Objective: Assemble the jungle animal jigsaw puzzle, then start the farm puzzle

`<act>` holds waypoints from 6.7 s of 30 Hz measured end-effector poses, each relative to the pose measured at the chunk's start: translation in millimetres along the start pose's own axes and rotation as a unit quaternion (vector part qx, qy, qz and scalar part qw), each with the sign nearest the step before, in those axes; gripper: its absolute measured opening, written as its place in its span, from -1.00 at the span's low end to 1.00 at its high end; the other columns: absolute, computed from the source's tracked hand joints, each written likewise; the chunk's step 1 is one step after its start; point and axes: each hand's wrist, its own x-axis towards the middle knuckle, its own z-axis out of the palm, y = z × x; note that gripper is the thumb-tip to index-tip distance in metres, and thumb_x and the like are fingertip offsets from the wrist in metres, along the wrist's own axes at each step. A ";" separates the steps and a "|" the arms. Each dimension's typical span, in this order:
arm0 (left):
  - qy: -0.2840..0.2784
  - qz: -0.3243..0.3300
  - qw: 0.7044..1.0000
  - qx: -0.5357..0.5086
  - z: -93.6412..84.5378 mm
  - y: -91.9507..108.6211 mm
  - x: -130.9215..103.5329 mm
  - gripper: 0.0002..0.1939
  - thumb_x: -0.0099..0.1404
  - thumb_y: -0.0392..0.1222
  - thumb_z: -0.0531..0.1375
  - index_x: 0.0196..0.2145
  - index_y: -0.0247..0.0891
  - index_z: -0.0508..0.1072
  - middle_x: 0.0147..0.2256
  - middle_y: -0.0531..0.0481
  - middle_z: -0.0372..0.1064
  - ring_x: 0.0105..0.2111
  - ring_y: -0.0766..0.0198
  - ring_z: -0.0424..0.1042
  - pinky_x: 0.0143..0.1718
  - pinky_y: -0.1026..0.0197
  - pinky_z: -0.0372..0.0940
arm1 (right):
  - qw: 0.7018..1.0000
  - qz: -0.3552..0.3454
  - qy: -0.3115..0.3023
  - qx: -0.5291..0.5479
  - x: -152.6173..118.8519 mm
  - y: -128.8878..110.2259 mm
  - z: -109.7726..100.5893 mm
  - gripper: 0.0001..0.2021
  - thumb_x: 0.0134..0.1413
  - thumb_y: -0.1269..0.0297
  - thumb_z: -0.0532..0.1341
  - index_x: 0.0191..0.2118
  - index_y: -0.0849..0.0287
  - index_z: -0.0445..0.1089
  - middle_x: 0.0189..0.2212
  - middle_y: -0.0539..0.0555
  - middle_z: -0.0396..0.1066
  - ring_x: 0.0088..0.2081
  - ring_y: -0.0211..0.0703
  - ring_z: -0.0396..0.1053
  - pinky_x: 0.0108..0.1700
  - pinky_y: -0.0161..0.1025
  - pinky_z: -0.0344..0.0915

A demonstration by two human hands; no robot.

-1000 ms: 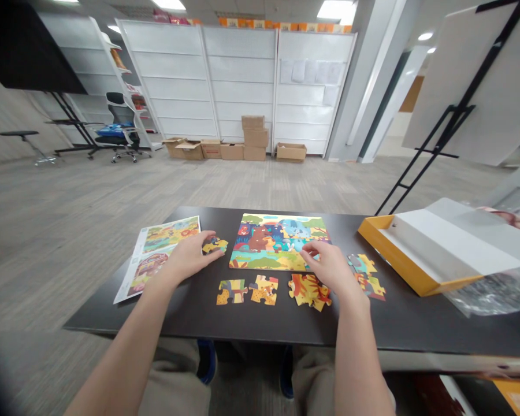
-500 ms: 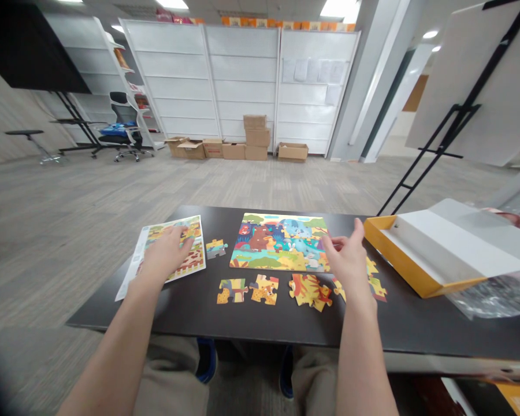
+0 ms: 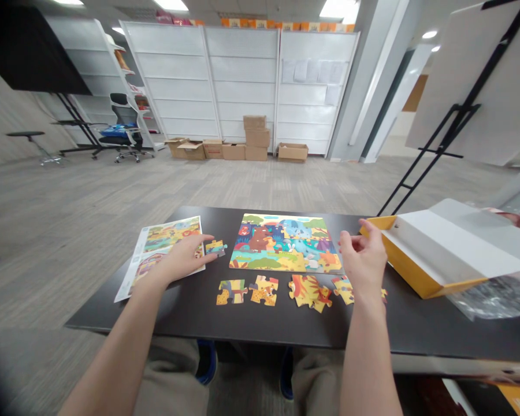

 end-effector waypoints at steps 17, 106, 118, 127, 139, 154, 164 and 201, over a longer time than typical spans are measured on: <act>0.016 -0.005 1.000 0.011 1.4 11.7 1.8 -0.45 0.29 0.01 0.19 0.17 -0.29 0.33 0.11 -0.28 0.42 0.09 -0.11 0.43 0.12 -0.03 0.28 | 0.998 -0.028 -0.052 -0.014 -5.3 -5.5 10.1 -0.53 0.09 0.05 0.25 0.06 0.20 0.43 -0.46 0.07 0.54 -0.41 -0.07 0.48 -0.23 -0.14 0.38; -0.007 0.067 0.997 0.033 4.8 76.2 -4.1 -0.63 0.37 0.00 0.23 0.02 -0.27 0.46 -0.02 -0.22 0.49 -0.01 -0.06 0.47 0.01 -0.03 0.37 | 0.895 -0.050 -0.443 0.026 -26.7 -44.4 185.2 -0.90 0.11 0.35 0.32 -0.24 0.22 0.44 -0.45 0.07 0.59 -0.42 -0.15 0.54 -0.36 -0.29 0.37; -0.007 0.081 0.996 0.031 7.0 75.0 -3.8 -0.63 0.39 -0.03 0.20 0.08 -0.22 0.45 0.08 -0.19 0.43 0.02 -0.07 0.44 0.04 -0.05 0.35 | 0.894 -0.113 -0.430 -0.054 -28.7 -51.8 179.2 -0.93 0.12 0.32 0.31 -0.26 0.17 0.49 -0.39 0.10 0.61 -0.35 -0.08 0.57 -0.26 -0.23 0.38; -0.002 0.095 0.995 0.036 12.1 70.6 -3.2 -0.66 0.39 -0.01 0.19 0.05 -0.13 0.52 0.07 -0.13 0.45 -0.02 -0.04 0.44 0.02 -0.04 0.36 | 0.891 -0.131 -0.426 -0.080 -29.2 -49.9 180.7 -0.93 0.10 0.29 0.32 -0.31 0.16 0.48 -0.45 0.05 0.58 -0.41 -0.13 0.53 -0.34 -0.29 0.33; -0.006 0.102 0.995 0.016 13.6 68.9 -1.1 -0.67 0.38 0.00 0.21 0.04 -0.13 0.52 0.07 -0.09 0.48 0.01 -0.03 0.42 0.07 -0.04 0.33 | 0.889 -0.176 -0.404 -0.127 -32.1 -56.2 174.8 -0.87 0.04 0.24 0.34 -0.34 0.16 0.46 -0.42 0.04 0.54 -0.39 -0.17 0.44 -0.32 -0.27 0.25; -0.031 0.077 0.996 0.025 8.6 72.3 -2.2 -0.58 0.41 0.05 0.17 0.13 -0.15 0.41 0.10 -0.08 0.44 0.05 0.01 0.39 0.10 0.01 0.30 | 0.858 -0.215 -0.425 -0.189 -33.0 -65.0 167.0 -0.86 0.17 0.23 0.28 -0.21 0.14 0.54 -0.33 0.06 0.54 -0.33 -0.18 0.44 -0.27 -0.30 0.22; -0.038 0.076 0.996 0.031 10.5 70.4 -0.7 -0.57 0.41 0.08 0.15 0.13 -0.15 0.44 0.13 -0.09 0.42 0.07 0.00 0.37 0.12 -0.01 0.28 | 0.851 -0.216 -0.427 -0.217 -35.6 -69.0 164.3 -0.86 0.23 0.26 0.22 -0.20 0.12 0.53 -0.28 0.09 0.55 -0.25 -0.13 0.48 -0.24 -0.29 0.23; -0.048 0.089 0.994 0.043 9.8 70.2 -1.7 -0.57 0.44 0.07 0.09 0.21 0.01 0.34 0.15 -0.06 0.35 0.08 -0.02 0.33 0.06 -0.04 0.30 | 0.826 -0.270 -0.445 -0.215 -37.2 -70.5 156.0 -0.81 0.24 0.17 0.21 -0.20 0.14 0.51 -0.25 0.12 0.51 -0.28 -0.14 0.44 -0.27 -0.29 0.20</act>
